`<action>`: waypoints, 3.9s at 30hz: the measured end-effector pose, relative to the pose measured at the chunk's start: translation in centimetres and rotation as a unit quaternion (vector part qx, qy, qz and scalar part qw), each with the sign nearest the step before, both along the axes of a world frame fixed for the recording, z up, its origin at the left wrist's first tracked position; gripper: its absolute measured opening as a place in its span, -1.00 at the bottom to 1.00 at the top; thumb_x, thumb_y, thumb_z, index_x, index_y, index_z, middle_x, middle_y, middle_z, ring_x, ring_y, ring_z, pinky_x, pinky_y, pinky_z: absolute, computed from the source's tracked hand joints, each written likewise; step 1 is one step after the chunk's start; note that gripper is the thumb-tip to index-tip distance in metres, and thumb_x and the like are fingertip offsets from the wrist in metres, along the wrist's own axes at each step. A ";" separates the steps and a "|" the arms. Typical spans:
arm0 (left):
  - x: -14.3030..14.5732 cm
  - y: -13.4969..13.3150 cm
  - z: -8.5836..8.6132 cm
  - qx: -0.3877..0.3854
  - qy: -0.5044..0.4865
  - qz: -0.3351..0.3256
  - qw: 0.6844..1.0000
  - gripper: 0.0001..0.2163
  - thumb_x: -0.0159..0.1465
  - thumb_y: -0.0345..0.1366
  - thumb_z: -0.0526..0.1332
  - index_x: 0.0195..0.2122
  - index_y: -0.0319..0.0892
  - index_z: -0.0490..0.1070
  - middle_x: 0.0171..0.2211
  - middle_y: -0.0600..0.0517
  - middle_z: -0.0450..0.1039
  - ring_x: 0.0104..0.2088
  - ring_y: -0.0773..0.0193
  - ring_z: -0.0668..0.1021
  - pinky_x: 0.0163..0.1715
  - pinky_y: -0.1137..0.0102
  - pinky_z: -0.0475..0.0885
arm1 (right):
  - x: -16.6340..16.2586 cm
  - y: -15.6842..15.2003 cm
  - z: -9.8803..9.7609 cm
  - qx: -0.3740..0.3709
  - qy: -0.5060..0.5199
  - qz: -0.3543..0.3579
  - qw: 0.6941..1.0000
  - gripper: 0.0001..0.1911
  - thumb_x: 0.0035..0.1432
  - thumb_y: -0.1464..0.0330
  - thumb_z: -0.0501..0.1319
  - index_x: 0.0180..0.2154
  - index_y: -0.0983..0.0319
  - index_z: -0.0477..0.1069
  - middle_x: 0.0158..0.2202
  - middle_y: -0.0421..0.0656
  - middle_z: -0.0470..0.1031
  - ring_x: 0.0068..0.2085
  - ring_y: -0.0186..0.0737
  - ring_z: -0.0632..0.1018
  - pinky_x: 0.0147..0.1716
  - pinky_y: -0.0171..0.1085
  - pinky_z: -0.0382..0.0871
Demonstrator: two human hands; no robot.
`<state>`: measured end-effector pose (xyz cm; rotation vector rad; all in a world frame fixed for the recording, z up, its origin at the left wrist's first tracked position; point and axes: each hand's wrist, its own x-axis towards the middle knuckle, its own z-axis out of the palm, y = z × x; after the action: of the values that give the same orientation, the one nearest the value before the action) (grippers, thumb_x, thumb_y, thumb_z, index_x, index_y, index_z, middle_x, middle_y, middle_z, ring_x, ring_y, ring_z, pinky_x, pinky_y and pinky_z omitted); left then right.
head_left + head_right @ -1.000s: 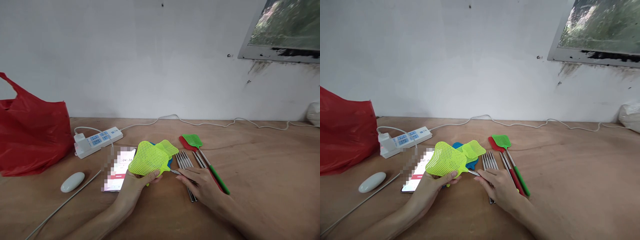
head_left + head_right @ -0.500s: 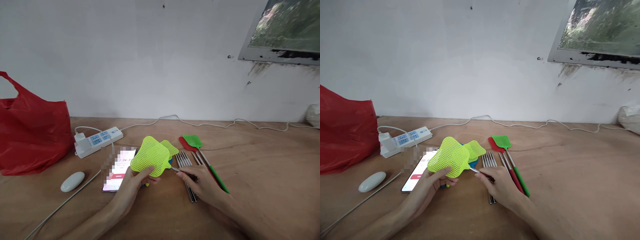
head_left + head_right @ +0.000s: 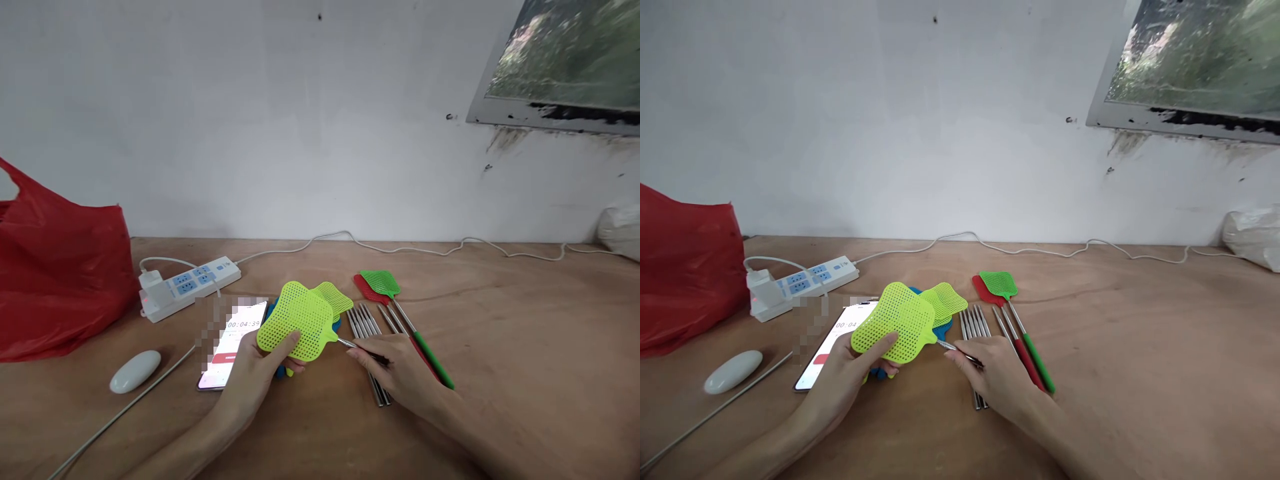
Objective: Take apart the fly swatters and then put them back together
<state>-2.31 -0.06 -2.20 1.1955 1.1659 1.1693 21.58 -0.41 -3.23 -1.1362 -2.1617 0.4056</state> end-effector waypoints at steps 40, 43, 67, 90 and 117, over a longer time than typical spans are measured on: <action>1.1 -2.2 -0.8 0.203 0.345 -0.234 0.886 -0.80 0.38 -0.27 0.08 -0.40 -0.14 0.35 -0.58 0.17 0.27 -0.54 0.38 0.34 -0.54 0.49 0.16 | 6.8 5.5 -1.1 -0.031 -0.208 -0.309 0.928 -0.85 0.20 0.38 0.19 -0.39 0.17 0.51 -0.42 -0.14 0.56 -0.38 -0.16 0.50 -0.45 -0.28 0.03; 1.1 -2.1 -0.9 0.205 0.347 -0.233 0.885 -0.80 0.37 -0.28 0.08 -0.41 -0.14 0.34 -0.58 0.17 0.26 -0.55 0.38 0.34 -0.55 0.49 0.16 | 6.6 5.2 -1.0 -0.027 -0.211 -0.321 0.923 -0.83 0.24 0.31 0.18 -0.35 0.16 0.53 -0.39 -0.13 0.57 -0.35 -0.13 0.51 -0.45 -0.28 0.04; -1.6 1.6 -3.5 0.384 0.558 -0.033 0.735 -0.75 0.39 -0.25 0.11 0.05 -0.17 0.36 0.15 -0.22 0.36 0.18 -0.15 0.38 0.13 -0.14 0.34 | 4.5 2.8 0.9 -0.109 -0.263 -0.222 0.933 -0.88 0.04 0.31 0.27 -0.52 0.14 0.46 -0.47 -0.19 0.54 -0.43 -0.18 0.48 -0.48 -0.29 0.00; -0.7 0.1 -1.1 0.398 0.432 -0.043 0.808 -0.71 0.40 -0.29 0.13 0.13 -0.11 0.29 0.08 -0.11 0.44 0.13 0.00 0.45 0.14 0.05 0.38 | 4.0 2.3 1.1 0.008 -0.021 0.033 0.999 -0.86 0.27 0.36 0.16 -0.16 0.16 0.47 -0.42 -0.23 0.44 -0.44 -0.29 0.41 -0.44 -0.33 0.23; -1.0 -1.3 0.9 0.277 0.469 -0.226 0.807 -0.66 0.49 -0.20 -0.05 -0.46 -0.11 0.21 -0.59 0.13 0.29 -0.58 0.29 0.35 -0.54 0.40 0.02 | 0.4 -1.1 1.4 0.049 -0.334 0.021 0.941 -0.74 0.36 0.22 0.13 -0.38 0.18 0.37 -0.54 -0.21 0.50 -0.57 -0.22 0.46 -0.58 -0.23 -0.19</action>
<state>-3.27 -1.38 -1.34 2.5274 1.1118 0.5025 22.00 -1.51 -1.85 -1.2986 -2.7493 -0.0993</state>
